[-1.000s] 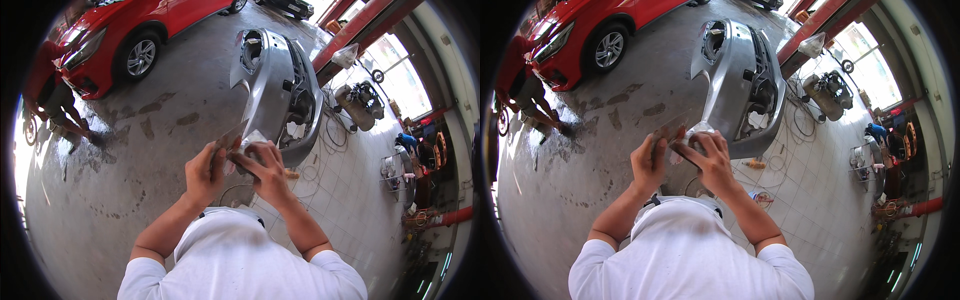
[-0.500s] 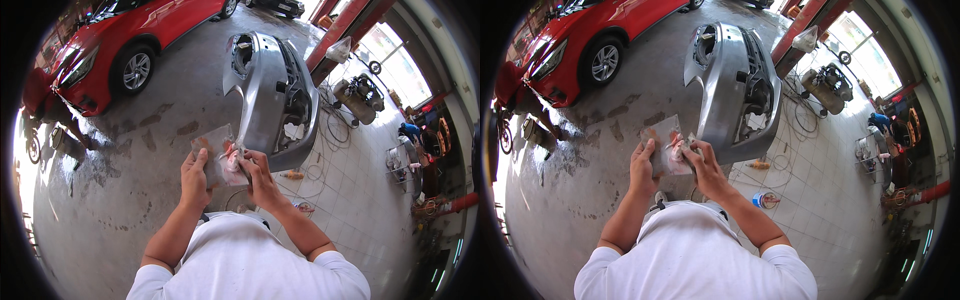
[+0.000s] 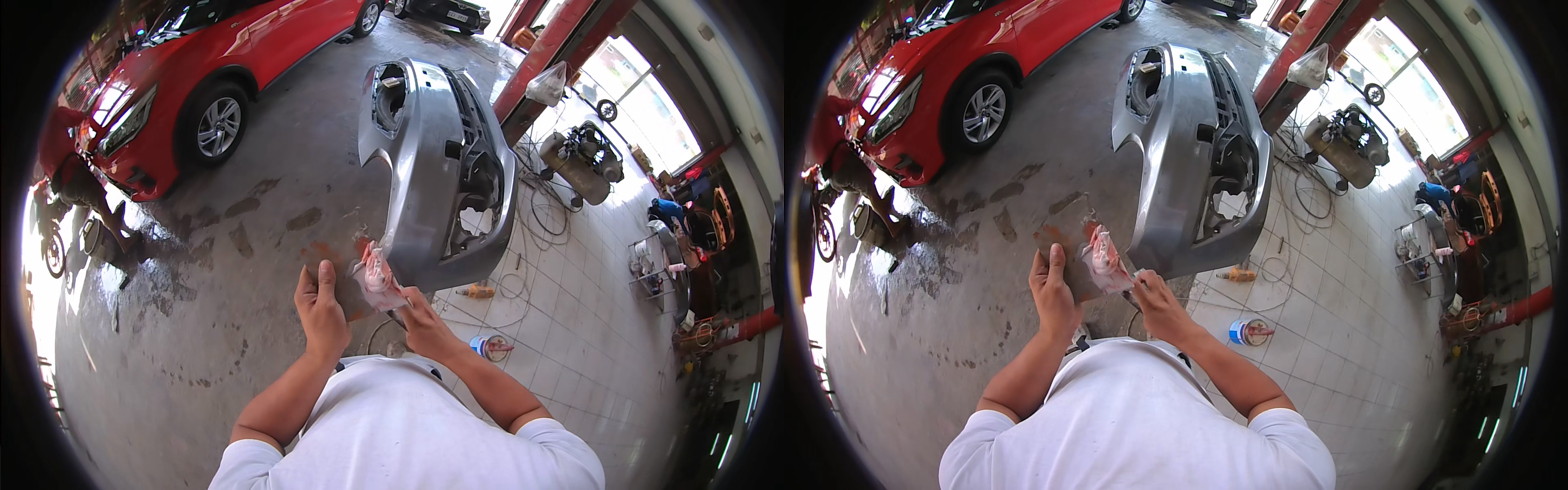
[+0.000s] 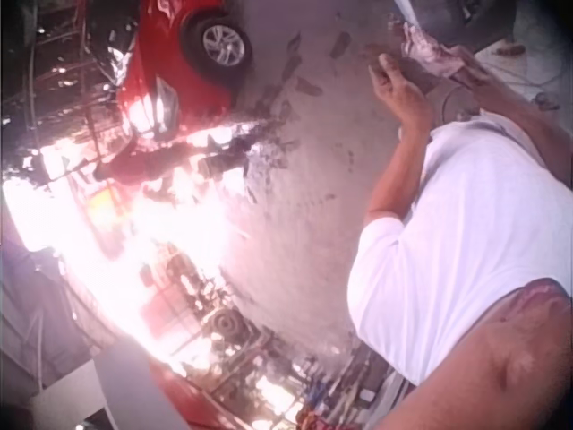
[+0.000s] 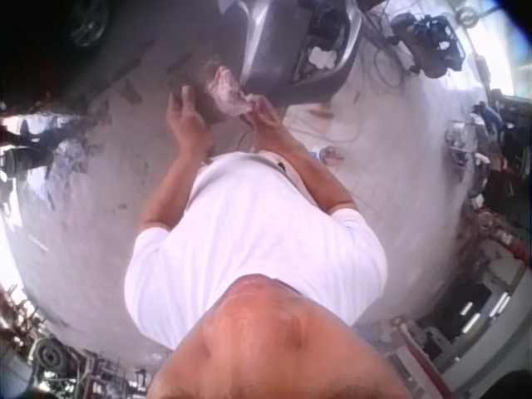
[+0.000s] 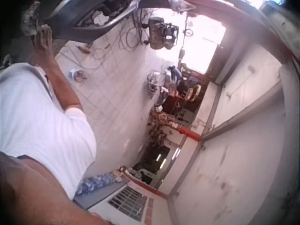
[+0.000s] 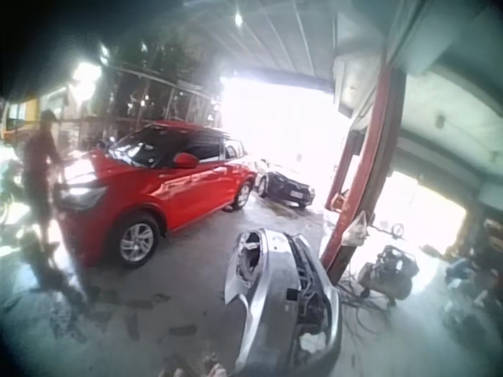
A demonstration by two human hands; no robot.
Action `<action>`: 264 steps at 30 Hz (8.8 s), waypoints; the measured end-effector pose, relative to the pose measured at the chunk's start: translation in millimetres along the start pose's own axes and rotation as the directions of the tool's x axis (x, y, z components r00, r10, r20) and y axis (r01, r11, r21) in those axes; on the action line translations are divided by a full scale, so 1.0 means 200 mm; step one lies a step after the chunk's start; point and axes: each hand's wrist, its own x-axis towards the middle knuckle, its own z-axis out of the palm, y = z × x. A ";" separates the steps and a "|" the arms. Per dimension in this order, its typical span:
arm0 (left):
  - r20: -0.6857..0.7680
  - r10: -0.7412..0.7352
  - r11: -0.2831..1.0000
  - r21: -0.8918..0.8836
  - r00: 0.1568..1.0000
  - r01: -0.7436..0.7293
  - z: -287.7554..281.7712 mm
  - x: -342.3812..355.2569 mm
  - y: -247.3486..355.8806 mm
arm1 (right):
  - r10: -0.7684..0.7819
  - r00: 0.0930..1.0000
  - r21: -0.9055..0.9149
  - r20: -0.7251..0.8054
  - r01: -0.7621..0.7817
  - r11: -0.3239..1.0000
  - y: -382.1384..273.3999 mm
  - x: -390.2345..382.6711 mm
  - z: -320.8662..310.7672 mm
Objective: The person scoops filler from a bucket, spreads it onto a metal spreader, and applies it to a detached car bumper. They smooth the filler across the bumper surface using the spreader and a sanding block.
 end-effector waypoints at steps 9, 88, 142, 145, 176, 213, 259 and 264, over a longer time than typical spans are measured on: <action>0.470 0.204 0.581 0.648 0.859 -0.493 0.10 -0.08 0.00 | -0.130 0.951 -0.202 -0.282 0.074 0.977 -0.19 0.16 -0.33; 0.038 0.226 0.937 0.266 0.973 -0.228 0.20 0.10 0.02 | -0.301 0.899 0.157 -0.319 0.363 0.918 -0.16 0.00 -0.29; 0.128 -0.036 0.935 0.355 0.991 -0.012 0.05 -0.03 -0.11 | -0.108 0.977 -0.358 -0.182 0.036 0.933 0.12 0.13 -0.44; 0.458 0.202 0.511 0.705 0.866 -0.492 0.10 -0.08 -0.08 | -0.088 0.979 -0.172 -0.183 0.057 0.984 0.01 0.15 -0.39; 0.052 0.133 0.990 0.043 0.990 -0.136 0.24 0.00 -0.05 | -0.025 0.985 0.365 -0.169 0.086 0.927 0.06 0.03 -0.18; 0.263 0.280 0.698 0.605 0.924 -0.383 0.20 0.03 -0.08 | -0.245 0.948 -0.319 -0.205 0.172 0.932 -0.04 0.11 -0.39; 0.425 0.232 0.488 0.727 0.875 -0.483 0.13 -0.12 0.00 | -0.156 0.978 -0.094 -0.137 0.144 0.985 -0.09 0.07 -0.27; 0.371 0.412 0.471 0.695 0.832 -0.543 0.14 -0.03 0.03 | -0.163 0.983 0.008 -0.087 0.164 0.986 -0.08 0.02 -0.17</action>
